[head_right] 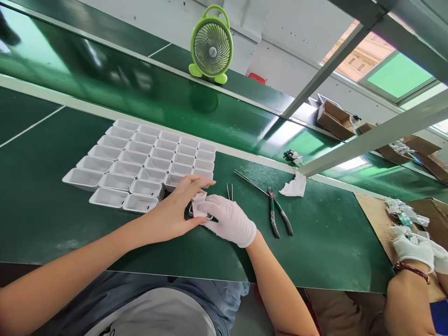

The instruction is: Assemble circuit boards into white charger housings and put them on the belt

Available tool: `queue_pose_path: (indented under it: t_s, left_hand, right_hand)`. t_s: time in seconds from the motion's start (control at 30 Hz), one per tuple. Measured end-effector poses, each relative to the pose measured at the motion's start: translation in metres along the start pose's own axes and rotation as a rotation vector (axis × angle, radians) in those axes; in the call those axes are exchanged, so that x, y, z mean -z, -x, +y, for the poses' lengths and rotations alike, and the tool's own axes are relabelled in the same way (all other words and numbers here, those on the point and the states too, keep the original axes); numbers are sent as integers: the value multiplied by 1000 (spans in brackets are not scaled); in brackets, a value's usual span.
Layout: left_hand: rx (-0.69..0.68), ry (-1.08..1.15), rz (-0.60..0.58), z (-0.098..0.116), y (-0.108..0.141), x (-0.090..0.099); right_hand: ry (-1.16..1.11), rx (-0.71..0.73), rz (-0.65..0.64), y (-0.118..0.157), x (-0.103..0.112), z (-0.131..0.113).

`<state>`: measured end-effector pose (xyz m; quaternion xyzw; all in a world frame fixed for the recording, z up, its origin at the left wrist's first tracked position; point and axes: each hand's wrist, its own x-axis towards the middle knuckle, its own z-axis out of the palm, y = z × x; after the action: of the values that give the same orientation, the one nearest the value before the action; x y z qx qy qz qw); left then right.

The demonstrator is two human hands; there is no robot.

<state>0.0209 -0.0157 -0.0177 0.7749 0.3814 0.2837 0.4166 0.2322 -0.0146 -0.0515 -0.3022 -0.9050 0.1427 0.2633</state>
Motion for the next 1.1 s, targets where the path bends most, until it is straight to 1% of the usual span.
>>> queue_pose_path:
  t_s: [0.13, 0.2, 0.23, 0.27, 0.3, 0.33, 0.37, 0.4, 0.43, 0.47, 0.57, 0.6, 0.63, 0.67, 0.73, 0.77, 0.8, 0.83, 0.9, 0.93, 1.0, 1.07, 1.1]
  left_hand:
    - [-29, 39, -21, 0, 0, 0]
    - [-100, 84, 18, 1, -1, 2]
    - [-160, 124, 74, 1, -1, 3]
    - [-231, 180, 162, 1, -2, 4]
    - [-298, 244, 276, 1, -2, 6]
    - [-351, 313, 402, 1, -3, 7]
    - [-383, 380, 517, 0, -3, 8]
    - [-397, 444, 606, 0, -4, 8]
    - [-399, 498, 660, 0, -4, 8]
    - [-397, 536, 681, -1, -5, 8]
    - [-421, 561, 683, -1, -5, 7]
    - [-427, 551, 686, 0, -6, 7]
    - [-425, 540, 687, 0, -6, 8]
    - [-420, 535, 688, 0, -6, 8]
    - [-420, 514, 686, 0, -6, 9]
    - [-426, 493, 688, 0, -7, 10]
    - [-435, 466, 693, 0, -6, 10]
    - [-440, 439, 704, 0, -6, 10]
    - [-436, 394, 727, 0, -6, 11]
    - [-430, 379, 737, 0, -5, 11]
    - [-417, 353, 740, 0, -5, 11]
    - [-407, 330, 730, 0, -4, 11]
    - [-402, 322, 729, 0, -4, 11]
  right_hand:
    - [130, -4, 68, 0, -10, -4]
    - [129, -45, 92, 4, -11, -5]
    - [117, -71, 84, 6, -9, -5]
    - [101, -100, 84, 8, -6, -5]
    - [87, -126, 120, 10, -2, -6]
    - [78, -144, 202, 12, 3, -6]
    - [76, -160, 311, 13, 6, -6]
    - [77, -173, 398, 14, 8, -6]
    - [81, -187, 437, 13, 8, -6]
    - [88, -197, 410, 13, 6, -6]
    - [114, -220, 94, 8, -4, -8]
    - [116, -214, 37, 7, -6, -9]
    - [106, -209, 20, 6, -7, -11]
    - [86, -199, 55, 6, -7, -12]
    - [47, -181, 230, 8, -6, -14]
    - [41, -179, 295, 8, -6, -15]
    - [45, -184, 328, 8, -7, -14]
    - [61, -194, 310, 8, -9, -14]
    - [109, -211, 168, 6, -16, -12]
    - [134, -216, 116, 5, -19, -11]
    - [171, -215, 92, 4, -22, -10]
    - [146, -189, 116, 4, -20, -11]
    - [111, -177, 150, 5, -17, -12]
